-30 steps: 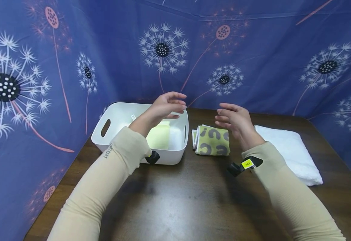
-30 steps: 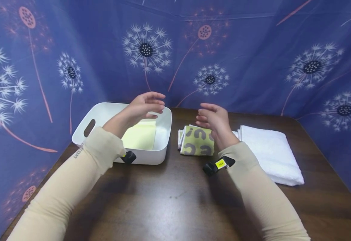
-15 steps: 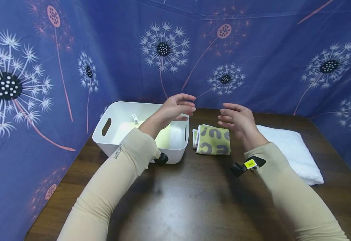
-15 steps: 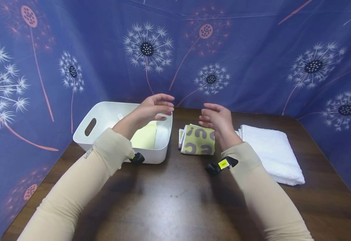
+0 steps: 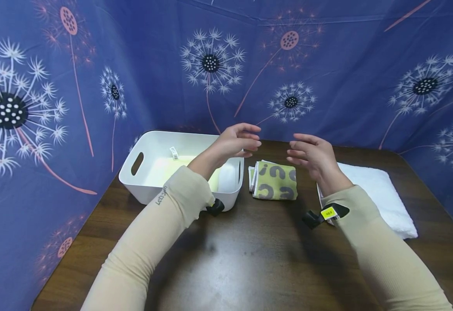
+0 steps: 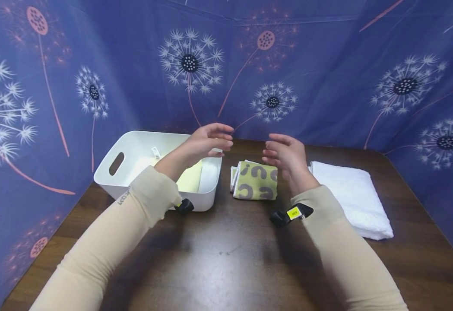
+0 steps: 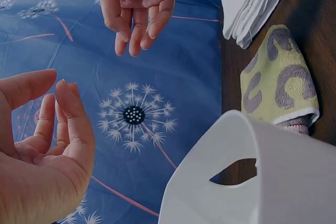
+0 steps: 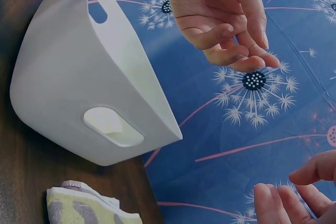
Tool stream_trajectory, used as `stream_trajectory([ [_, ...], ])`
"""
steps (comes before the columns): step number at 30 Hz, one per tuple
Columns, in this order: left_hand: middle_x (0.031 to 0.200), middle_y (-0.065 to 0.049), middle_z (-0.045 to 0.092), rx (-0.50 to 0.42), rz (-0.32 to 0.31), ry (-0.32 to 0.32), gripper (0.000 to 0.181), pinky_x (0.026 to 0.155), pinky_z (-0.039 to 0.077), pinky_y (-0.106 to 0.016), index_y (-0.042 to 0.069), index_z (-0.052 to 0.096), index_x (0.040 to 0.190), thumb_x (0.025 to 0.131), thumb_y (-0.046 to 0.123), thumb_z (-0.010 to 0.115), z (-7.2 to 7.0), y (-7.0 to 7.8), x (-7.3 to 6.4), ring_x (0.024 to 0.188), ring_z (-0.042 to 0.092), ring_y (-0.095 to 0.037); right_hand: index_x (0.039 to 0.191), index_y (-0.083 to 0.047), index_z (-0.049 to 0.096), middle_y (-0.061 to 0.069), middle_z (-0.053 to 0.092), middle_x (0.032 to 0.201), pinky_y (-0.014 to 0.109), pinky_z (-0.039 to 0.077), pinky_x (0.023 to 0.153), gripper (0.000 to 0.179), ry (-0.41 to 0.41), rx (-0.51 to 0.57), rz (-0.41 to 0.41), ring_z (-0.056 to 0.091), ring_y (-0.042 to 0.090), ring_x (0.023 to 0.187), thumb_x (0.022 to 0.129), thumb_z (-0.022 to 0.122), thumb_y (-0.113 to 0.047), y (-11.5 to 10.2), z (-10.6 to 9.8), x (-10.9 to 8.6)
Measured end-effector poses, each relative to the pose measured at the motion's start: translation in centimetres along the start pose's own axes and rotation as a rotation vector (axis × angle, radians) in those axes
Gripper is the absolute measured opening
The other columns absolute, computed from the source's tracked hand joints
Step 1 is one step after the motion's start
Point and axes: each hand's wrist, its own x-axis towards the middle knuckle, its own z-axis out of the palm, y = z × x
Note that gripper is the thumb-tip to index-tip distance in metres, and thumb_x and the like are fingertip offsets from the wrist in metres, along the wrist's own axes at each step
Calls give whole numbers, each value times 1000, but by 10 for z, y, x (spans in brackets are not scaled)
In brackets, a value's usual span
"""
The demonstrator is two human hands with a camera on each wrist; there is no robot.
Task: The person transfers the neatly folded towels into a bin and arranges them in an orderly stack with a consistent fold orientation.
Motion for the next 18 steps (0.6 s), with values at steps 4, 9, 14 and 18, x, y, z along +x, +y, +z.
stream_trajectory([
  [4,117,-13,58,-7,-5,-7,39,81,50,-35,9,54,124,87,4,65,4,0,1,94,61,-23,116,-10,55,0,64,88,30,54,67,30,21,-33,-10,65,15,73,87,63,-4,0,-1,1],
  [9,112,-11,58,-19,-3,-18,39,83,50,-33,8,53,125,87,3,63,9,-3,3,96,60,-22,121,-9,53,-2,64,89,29,54,69,34,48,-88,-17,65,14,74,88,63,-8,0,-3,1],
  [14,111,-10,57,-32,-10,-38,39,84,49,-33,7,53,125,87,2,63,17,-7,7,97,60,-21,120,-10,54,-2,64,87,29,54,68,33,60,-87,-12,65,13,71,88,63,-8,-1,-7,0],
  [18,111,-10,58,-37,-23,-40,39,86,49,-35,8,53,124,87,3,63,22,-9,9,96,60,-21,118,-10,54,-3,64,85,29,54,69,32,62,-88,-12,65,13,72,88,63,-8,-1,-9,0],
])
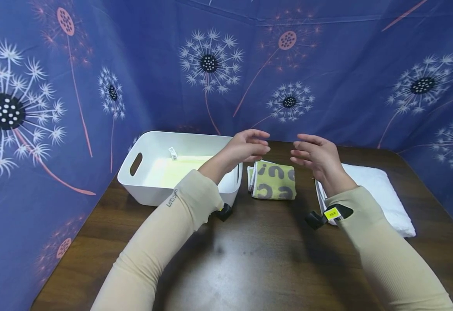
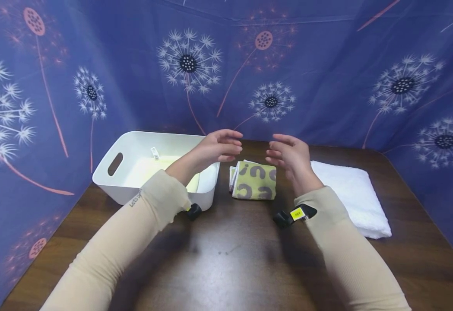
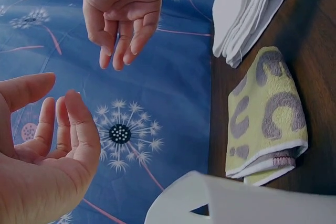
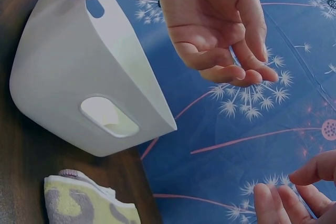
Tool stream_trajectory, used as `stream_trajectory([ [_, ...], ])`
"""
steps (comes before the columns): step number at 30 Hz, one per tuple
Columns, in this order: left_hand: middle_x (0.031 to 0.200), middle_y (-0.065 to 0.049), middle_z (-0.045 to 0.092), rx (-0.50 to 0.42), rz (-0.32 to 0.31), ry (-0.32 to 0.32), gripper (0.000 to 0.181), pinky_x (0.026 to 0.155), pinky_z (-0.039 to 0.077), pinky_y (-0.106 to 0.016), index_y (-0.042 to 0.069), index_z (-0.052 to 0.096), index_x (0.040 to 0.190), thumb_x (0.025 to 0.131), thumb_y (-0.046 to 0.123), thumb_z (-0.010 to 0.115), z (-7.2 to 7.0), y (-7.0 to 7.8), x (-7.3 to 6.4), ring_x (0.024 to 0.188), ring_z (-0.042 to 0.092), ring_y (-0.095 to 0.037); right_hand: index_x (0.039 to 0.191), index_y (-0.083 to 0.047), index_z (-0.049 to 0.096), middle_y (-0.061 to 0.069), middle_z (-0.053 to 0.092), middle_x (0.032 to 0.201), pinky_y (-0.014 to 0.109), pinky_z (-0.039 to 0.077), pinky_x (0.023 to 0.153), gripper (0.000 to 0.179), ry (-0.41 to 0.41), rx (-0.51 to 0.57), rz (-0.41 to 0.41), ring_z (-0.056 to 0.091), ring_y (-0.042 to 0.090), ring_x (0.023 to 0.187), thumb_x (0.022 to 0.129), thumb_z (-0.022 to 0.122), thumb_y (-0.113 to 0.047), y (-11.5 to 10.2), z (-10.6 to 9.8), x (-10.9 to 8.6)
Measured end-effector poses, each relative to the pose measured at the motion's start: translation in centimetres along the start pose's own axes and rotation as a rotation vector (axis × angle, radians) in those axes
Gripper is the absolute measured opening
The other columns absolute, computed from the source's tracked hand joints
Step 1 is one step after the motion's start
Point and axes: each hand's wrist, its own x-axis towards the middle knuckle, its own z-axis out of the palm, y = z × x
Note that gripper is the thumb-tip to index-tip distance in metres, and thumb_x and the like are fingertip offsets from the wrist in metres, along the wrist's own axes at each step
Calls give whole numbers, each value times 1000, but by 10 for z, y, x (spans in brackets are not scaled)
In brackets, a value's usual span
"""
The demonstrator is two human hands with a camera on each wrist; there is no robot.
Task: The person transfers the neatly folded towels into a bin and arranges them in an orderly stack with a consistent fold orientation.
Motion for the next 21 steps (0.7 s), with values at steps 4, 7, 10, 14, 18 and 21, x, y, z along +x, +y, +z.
stream_trajectory([
  [4,111,-9,58,3,-9,2,38,85,49,-34,9,54,124,87,3,64,5,-2,1,96,60,-20,120,-9,54,-3,64,85,30,54,69,33,7,-6,-4,66,14,73,88,62,-8,-1,-2,-1],
  [7,113,-9,59,9,-12,3,39,82,50,-31,9,53,125,88,4,63,8,-2,2,96,61,-20,121,-9,53,-3,64,85,30,54,70,34,10,-6,-4,65,14,73,89,62,-8,-1,-4,-2],
  [10,117,-11,58,13,-16,3,39,81,50,-30,10,53,125,88,5,63,10,-3,2,97,60,-20,121,-9,53,-3,64,85,30,54,70,34,13,-6,2,65,14,73,88,62,-8,0,-5,-2],
  [14,115,-10,59,11,-15,15,38,83,49,-32,10,55,124,88,5,64,12,-5,3,95,61,-19,122,-9,53,-3,64,86,30,54,69,35,17,-7,9,65,13,73,88,63,-9,2,-7,-2],
  [18,111,-7,61,28,-9,39,36,84,49,-33,11,56,122,87,6,65,15,-7,4,93,61,-18,121,-9,53,-3,64,85,29,54,69,35,18,-3,6,65,13,73,88,63,-9,4,-10,-1],
  [21,108,-4,61,44,-6,58,35,85,48,-35,11,57,121,87,7,65,17,-9,5,92,62,-18,119,-10,54,-4,65,83,29,54,69,32,19,1,5,65,14,73,88,63,-9,5,-11,-1],
])
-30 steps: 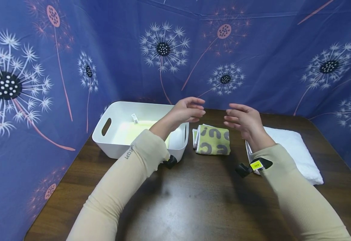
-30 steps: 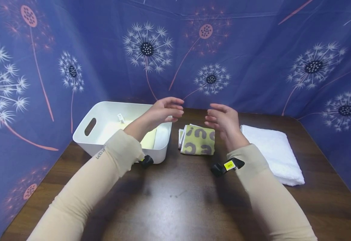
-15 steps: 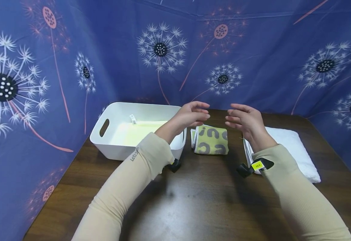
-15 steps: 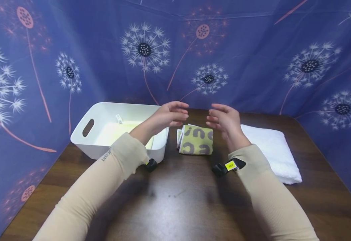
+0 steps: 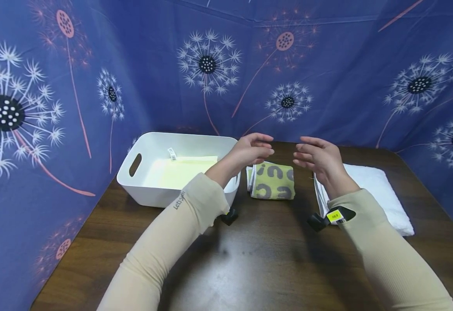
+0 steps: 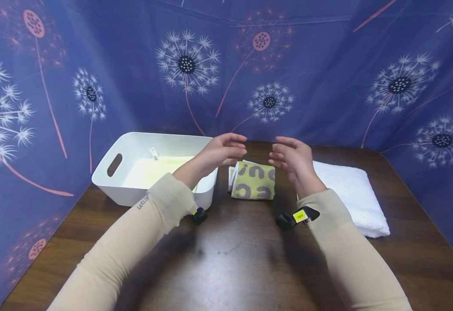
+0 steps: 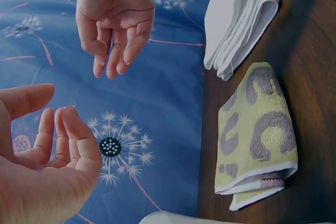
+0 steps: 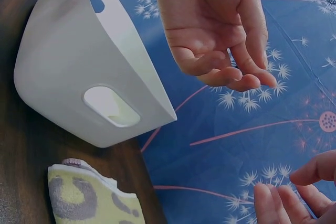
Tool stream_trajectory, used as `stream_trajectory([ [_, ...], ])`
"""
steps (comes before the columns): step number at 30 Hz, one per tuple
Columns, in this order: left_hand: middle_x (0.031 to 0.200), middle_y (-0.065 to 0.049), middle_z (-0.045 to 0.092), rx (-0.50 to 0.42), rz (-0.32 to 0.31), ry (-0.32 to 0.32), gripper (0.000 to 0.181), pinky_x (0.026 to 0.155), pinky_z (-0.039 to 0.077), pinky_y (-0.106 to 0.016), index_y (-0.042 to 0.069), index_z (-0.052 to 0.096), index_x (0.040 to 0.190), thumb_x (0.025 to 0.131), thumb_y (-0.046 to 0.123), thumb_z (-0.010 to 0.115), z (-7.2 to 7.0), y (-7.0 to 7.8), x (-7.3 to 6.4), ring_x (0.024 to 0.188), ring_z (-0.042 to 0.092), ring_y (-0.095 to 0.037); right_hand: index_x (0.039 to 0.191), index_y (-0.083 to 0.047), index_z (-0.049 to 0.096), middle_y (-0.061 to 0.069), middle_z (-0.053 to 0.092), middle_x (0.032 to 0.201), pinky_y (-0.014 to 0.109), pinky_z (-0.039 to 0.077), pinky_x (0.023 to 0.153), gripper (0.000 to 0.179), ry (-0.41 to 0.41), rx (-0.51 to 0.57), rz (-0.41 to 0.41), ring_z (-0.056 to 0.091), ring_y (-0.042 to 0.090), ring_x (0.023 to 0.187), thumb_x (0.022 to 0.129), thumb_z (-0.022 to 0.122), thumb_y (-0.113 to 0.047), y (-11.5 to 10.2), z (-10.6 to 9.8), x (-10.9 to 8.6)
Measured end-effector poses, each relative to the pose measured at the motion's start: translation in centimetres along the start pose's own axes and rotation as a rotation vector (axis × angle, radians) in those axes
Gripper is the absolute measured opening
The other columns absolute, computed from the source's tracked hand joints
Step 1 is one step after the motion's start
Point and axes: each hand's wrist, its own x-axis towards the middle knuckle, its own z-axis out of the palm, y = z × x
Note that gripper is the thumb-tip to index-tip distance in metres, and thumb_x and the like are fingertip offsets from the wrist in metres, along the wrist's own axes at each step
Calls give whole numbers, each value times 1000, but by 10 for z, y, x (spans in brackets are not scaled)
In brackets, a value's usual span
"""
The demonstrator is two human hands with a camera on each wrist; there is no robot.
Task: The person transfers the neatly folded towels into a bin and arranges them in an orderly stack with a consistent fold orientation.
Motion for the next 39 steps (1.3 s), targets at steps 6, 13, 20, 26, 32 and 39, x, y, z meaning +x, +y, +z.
stream_trajectory([
  [6,105,-3,61,29,-2,25,33,87,47,-38,11,59,119,87,9,66,7,-4,3,92,61,-17,117,-10,54,-4,65,82,30,54,69,31,-3,19,0,65,13,73,88,63,-7,1,-1,0],
  [13,106,-2,60,64,12,26,32,88,47,-39,11,59,119,87,11,65,13,-8,3,96,59,-18,118,-8,53,-2,65,83,30,54,68,33,-2,33,10,65,14,72,87,64,-6,3,-4,0],
  [20,104,0,59,101,8,49,31,81,48,-35,12,60,117,87,12,66,18,-14,4,102,56,-22,115,-8,54,-2,65,82,29,55,65,30,-4,48,8,66,14,70,87,62,-4,5,-6,1],
  [26,104,-1,59,91,18,66,31,84,48,-38,12,60,117,87,11,66,22,-18,5,99,57,-20,112,-9,55,-2,66,79,29,55,65,26,0,60,7,66,14,69,87,62,-3,7,-6,2],
  [32,102,-2,58,95,10,97,30,85,48,-40,10,60,116,86,9,66,26,-23,6,101,56,-25,109,-9,55,-2,66,79,30,55,64,24,-9,83,19,66,15,69,87,62,-2,10,-8,2],
  [39,102,-2,58,146,8,141,29,76,47,-29,10,60,115,86,11,65,30,-30,7,95,56,-19,109,-10,54,-2,66,79,31,54,66,24,0,62,41,66,14,69,87,61,-1,14,-9,3],
])
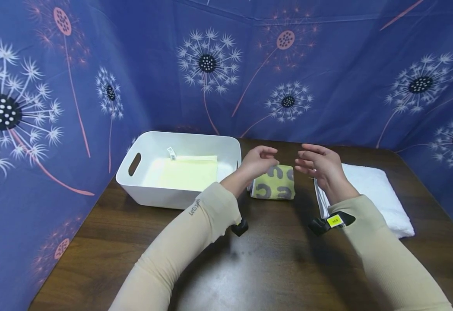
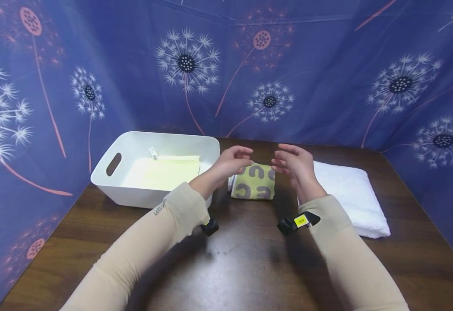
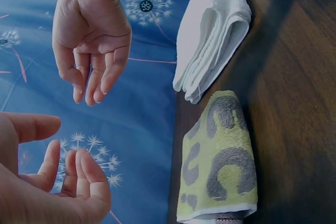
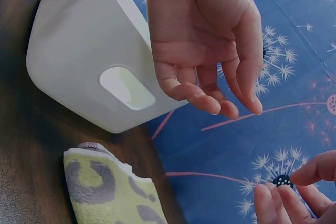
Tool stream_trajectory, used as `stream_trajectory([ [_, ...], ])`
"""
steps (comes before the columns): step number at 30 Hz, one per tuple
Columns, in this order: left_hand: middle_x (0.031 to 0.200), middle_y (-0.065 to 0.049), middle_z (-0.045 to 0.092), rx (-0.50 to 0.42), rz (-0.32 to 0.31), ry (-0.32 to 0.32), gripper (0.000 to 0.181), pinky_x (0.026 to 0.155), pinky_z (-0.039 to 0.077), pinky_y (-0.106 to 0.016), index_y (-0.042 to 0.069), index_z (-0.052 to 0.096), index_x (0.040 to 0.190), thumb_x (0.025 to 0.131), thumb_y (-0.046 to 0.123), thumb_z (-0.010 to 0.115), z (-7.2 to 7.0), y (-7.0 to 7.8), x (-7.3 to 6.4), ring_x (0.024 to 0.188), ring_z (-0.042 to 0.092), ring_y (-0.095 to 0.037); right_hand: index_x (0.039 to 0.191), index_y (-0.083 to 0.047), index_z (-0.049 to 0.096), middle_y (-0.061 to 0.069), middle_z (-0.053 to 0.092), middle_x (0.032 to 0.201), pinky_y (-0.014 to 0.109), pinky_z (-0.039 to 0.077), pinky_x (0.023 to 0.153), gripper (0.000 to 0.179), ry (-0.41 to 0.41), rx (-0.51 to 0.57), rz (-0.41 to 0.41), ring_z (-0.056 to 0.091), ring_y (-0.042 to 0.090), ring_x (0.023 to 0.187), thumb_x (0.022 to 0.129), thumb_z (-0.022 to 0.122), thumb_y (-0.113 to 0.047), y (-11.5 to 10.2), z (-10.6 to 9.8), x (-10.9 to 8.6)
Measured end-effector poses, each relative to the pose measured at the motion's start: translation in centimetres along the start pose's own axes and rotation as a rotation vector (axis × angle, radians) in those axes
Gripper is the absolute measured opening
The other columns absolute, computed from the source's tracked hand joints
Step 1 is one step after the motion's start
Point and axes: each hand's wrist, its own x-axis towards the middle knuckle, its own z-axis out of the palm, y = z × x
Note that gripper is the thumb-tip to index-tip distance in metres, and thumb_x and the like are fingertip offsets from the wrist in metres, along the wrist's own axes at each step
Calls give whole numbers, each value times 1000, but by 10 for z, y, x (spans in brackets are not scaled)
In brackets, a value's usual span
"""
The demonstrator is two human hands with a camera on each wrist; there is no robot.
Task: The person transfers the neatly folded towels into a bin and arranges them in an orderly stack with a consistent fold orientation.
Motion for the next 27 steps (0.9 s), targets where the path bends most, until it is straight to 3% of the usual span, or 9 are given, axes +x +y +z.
stream_trajectory([
  [7,99,-2,59,26,-9,68,27,79,46,-31,11,62,112,86,11,66,7,-4,0,95,56,-19,109,-11,55,-3,66,79,30,54,68,24,6,-8,18,66,14,70,88,61,-2,3,-2,2],
  [20,104,-4,58,40,-37,129,25,76,47,-30,11,63,109,85,11,67,16,-19,2,95,55,-19,107,-12,55,-3,65,80,32,53,72,22,16,-46,8,66,14,71,88,60,-3,13,-4,4],
  [27,109,-7,59,51,10,195,24,74,46,-28,13,64,108,84,11,67,20,-26,0,98,54,-20,107,-12,55,-3,64,81,31,54,71,22,23,-42,21,66,14,71,88,61,-4,17,-6,5],
])
